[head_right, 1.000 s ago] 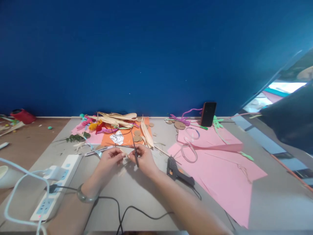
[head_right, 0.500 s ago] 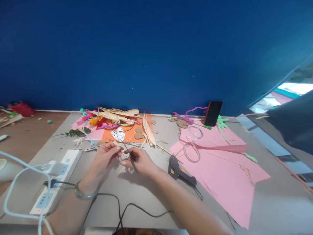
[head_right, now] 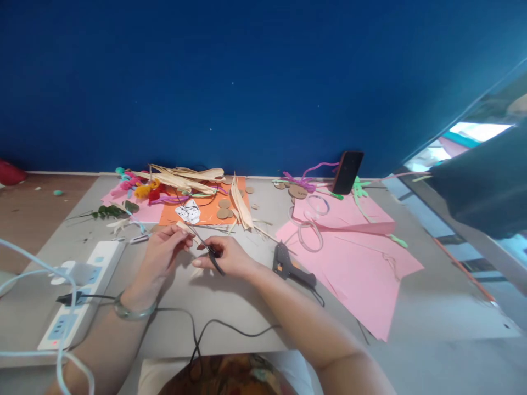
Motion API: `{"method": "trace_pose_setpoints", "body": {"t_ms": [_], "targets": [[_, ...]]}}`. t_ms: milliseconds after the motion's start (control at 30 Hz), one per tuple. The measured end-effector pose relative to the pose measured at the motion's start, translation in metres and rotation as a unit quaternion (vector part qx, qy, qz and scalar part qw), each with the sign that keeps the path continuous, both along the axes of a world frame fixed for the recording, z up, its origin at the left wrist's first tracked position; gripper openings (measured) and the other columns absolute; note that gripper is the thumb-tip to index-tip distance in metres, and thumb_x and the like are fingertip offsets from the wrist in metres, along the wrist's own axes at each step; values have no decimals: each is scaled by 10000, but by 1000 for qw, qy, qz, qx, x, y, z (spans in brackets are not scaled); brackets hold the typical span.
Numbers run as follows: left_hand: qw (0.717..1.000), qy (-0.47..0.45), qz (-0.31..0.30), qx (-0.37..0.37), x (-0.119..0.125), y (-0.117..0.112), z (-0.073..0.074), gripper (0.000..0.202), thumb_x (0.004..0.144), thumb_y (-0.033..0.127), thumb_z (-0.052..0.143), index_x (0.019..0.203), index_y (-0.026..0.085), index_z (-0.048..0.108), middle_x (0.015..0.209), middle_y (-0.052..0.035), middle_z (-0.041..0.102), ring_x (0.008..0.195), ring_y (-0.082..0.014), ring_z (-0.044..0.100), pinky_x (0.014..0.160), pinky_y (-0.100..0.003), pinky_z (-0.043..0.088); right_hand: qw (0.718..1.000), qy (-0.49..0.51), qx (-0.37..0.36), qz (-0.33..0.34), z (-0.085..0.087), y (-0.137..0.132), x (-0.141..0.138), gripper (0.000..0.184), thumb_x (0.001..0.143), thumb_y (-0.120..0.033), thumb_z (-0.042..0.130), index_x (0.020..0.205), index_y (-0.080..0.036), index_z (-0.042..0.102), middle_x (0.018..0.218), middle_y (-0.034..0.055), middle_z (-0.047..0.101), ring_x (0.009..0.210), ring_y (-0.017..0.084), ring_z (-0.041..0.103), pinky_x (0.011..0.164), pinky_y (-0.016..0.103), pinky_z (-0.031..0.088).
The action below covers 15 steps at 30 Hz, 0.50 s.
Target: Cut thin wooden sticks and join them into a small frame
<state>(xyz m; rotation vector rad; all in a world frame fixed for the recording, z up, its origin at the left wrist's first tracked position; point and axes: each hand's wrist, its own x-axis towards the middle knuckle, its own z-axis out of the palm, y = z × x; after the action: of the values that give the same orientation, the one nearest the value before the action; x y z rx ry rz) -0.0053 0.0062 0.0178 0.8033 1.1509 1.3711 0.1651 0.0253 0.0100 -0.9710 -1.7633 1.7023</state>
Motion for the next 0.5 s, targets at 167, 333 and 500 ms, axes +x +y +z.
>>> {"method": "trace_pose_setpoints", "body": {"t_ms": [167,333,500], "targets": [[1000,-1,2,0,0,-1,-1,115,679,217,667,616,133,621,557,-9,630,483,-87,531,483,-197,406,1000,-8,-8,1,-1,0,0,457,636,-464,736,918,-122,626,606,-26,513,532,87,442,512,210,374],[1000,3,-2,-4,0,0,-2,130,675,237,674,615,137,618,548,-11,624,483,-95,535,487,-203,415,1000,-19,-16,6,-3,1,0,474,644,-482,727,922,-110,633,611,-16,530,533,89,462,511,209,395],[1000,15,-4,-4,-1,1,-3,144,664,266,682,632,135,631,547,-13,621,485,-101,537,486,-209,424,999,-20,-27,1,-4,1,0,504,616,-514,735,914,-116,649,616,-10,561,533,101,492,518,218,412]]}}
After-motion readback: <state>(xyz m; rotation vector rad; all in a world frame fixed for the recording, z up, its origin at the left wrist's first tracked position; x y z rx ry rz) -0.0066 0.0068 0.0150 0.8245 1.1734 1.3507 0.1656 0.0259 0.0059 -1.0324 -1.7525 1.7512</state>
